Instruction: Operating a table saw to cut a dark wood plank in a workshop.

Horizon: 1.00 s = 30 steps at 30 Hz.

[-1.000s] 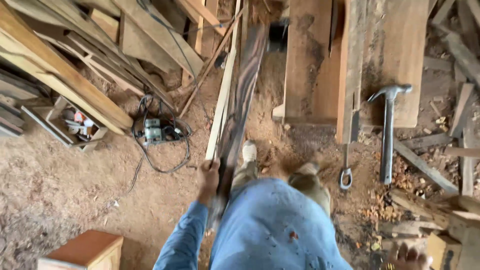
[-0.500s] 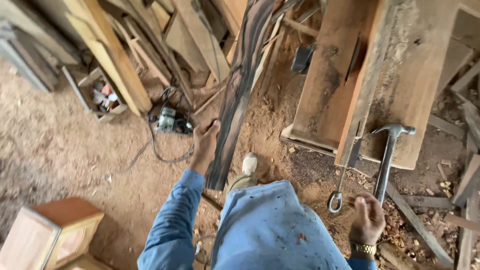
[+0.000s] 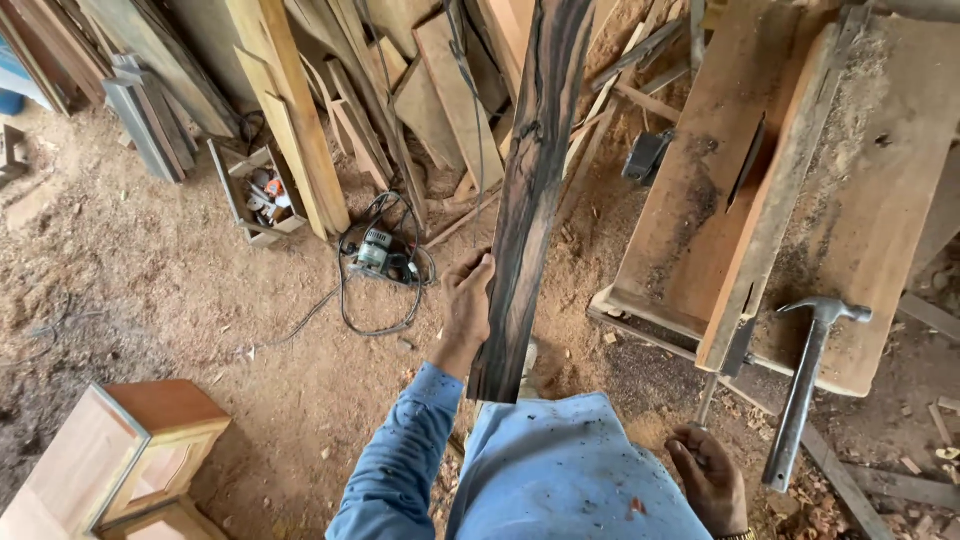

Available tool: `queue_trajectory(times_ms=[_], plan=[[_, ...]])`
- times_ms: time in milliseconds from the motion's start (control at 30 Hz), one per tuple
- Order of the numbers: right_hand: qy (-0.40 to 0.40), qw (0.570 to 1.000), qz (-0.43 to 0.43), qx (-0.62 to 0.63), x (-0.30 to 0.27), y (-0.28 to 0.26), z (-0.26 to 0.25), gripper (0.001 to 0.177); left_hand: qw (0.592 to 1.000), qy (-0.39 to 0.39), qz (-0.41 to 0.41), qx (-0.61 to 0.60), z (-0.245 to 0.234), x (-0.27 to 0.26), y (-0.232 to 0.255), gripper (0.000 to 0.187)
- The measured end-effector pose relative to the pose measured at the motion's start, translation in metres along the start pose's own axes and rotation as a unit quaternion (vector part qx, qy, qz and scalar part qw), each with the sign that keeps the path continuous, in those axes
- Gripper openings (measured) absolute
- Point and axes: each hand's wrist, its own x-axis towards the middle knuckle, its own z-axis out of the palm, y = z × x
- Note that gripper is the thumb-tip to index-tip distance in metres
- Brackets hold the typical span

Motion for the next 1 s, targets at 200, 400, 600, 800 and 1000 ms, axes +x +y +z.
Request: queue_trajectory(times_ms=[200,400,600,800,1000], plan=[[-0.018,0.994,0.016,-0.105,0.016,-0.030,0.017,0.037,0.999,-0.021,0.026,0.001,-0.006,-0.001,0.003,0.023],[-0.055,0.994,-0.003,-0.089,0.025,-0.033,0.045,0.039,0.997,-0.038,0.059,-0.017,-0.022,0.001,-0.005,0.019],[-0.085,0.992,-0.020,-0.094,0.033,-0.026,0.065,0.040,0.995,-0.048,0.082,0.032,-0.043,0.001,-0.012,0.021],[-0.073,0.992,0.001,-0.100,0.017,-0.068,0.074,0.039,0.995,-0.093,0.018,-0.022,-0.067,0.002,-0.047,0.027],[-0.080,0.993,0.015,-0.082,0.026,-0.050,0.078,0.036,0.982,-0.063,-0.180,0.014,-0.060,0.002,-0.060,0.037]])
